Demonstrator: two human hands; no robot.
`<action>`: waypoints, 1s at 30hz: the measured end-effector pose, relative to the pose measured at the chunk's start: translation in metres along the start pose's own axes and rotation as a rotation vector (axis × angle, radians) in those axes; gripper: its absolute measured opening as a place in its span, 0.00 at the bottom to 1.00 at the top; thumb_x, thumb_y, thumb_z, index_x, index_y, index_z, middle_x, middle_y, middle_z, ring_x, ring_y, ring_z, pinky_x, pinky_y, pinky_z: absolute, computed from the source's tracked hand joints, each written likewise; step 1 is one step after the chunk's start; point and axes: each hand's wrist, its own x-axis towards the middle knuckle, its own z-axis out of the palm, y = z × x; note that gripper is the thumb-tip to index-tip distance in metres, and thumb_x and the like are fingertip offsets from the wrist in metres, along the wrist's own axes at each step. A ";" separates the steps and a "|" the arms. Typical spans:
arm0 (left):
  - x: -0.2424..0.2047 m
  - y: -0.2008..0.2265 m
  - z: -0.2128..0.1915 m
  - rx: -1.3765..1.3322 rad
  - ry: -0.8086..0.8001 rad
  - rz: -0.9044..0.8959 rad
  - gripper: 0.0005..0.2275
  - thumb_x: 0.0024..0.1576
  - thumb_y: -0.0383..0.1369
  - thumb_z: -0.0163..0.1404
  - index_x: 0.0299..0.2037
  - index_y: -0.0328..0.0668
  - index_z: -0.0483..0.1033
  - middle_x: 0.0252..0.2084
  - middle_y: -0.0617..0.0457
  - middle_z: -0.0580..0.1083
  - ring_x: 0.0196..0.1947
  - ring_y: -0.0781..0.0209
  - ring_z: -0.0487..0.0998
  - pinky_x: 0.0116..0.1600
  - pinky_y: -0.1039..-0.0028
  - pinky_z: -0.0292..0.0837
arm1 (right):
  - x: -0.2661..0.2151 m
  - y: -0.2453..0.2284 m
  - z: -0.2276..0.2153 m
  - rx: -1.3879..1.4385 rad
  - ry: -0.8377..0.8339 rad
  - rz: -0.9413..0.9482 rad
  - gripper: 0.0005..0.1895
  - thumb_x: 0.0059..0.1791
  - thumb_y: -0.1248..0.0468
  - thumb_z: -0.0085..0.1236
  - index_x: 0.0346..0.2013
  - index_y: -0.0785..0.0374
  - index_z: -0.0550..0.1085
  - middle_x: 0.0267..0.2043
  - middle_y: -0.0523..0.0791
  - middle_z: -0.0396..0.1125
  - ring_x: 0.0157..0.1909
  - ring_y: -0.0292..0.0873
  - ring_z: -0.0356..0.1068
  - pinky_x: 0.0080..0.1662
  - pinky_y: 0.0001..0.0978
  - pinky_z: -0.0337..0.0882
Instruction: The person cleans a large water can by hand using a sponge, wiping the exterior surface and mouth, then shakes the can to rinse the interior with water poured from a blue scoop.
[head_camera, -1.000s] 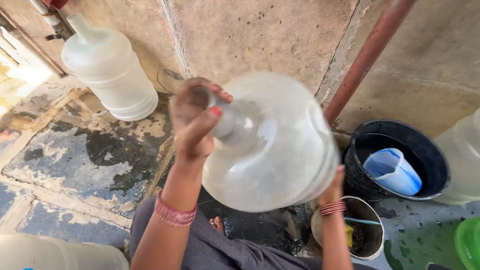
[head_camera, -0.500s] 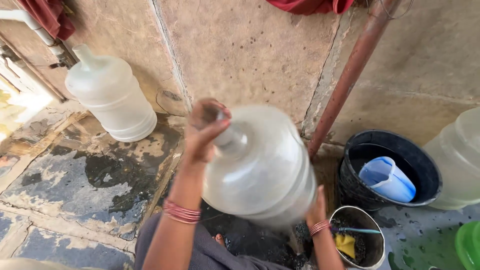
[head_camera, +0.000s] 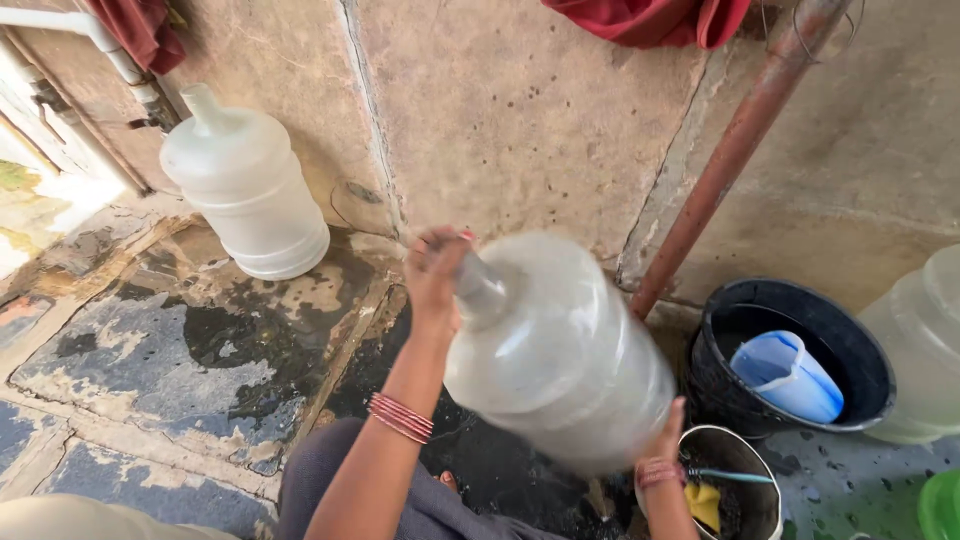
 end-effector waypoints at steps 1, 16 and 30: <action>0.003 -0.008 -0.002 0.103 0.062 -0.007 0.09 0.51 0.23 0.60 0.41 0.38 0.76 0.37 0.50 0.79 0.39 0.62 0.78 0.47 0.75 0.73 | 0.006 0.014 -0.006 0.012 0.009 0.129 0.53 0.45 0.25 0.38 0.75 0.53 0.54 0.77 0.50 0.51 0.75 0.57 0.51 0.70 0.61 0.50; -0.013 0.048 0.046 0.031 -0.137 0.085 0.12 0.53 0.20 0.57 0.46 0.32 0.74 0.39 0.49 0.76 0.41 0.61 0.76 0.51 0.71 0.72 | 0.023 -0.006 0.011 -0.169 -0.227 -0.067 0.56 0.43 0.26 0.38 0.77 0.52 0.44 0.79 0.51 0.42 0.76 0.57 0.46 0.69 0.61 0.53; -0.023 0.082 0.053 -0.093 -0.405 0.260 0.11 0.55 0.24 0.56 0.47 0.34 0.74 0.41 0.49 0.77 0.44 0.58 0.80 0.55 0.68 0.77 | 0.018 -0.057 0.017 -0.141 -0.323 -0.229 0.71 0.28 0.25 0.60 0.77 0.47 0.43 0.79 0.47 0.43 0.77 0.56 0.44 0.69 0.65 0.51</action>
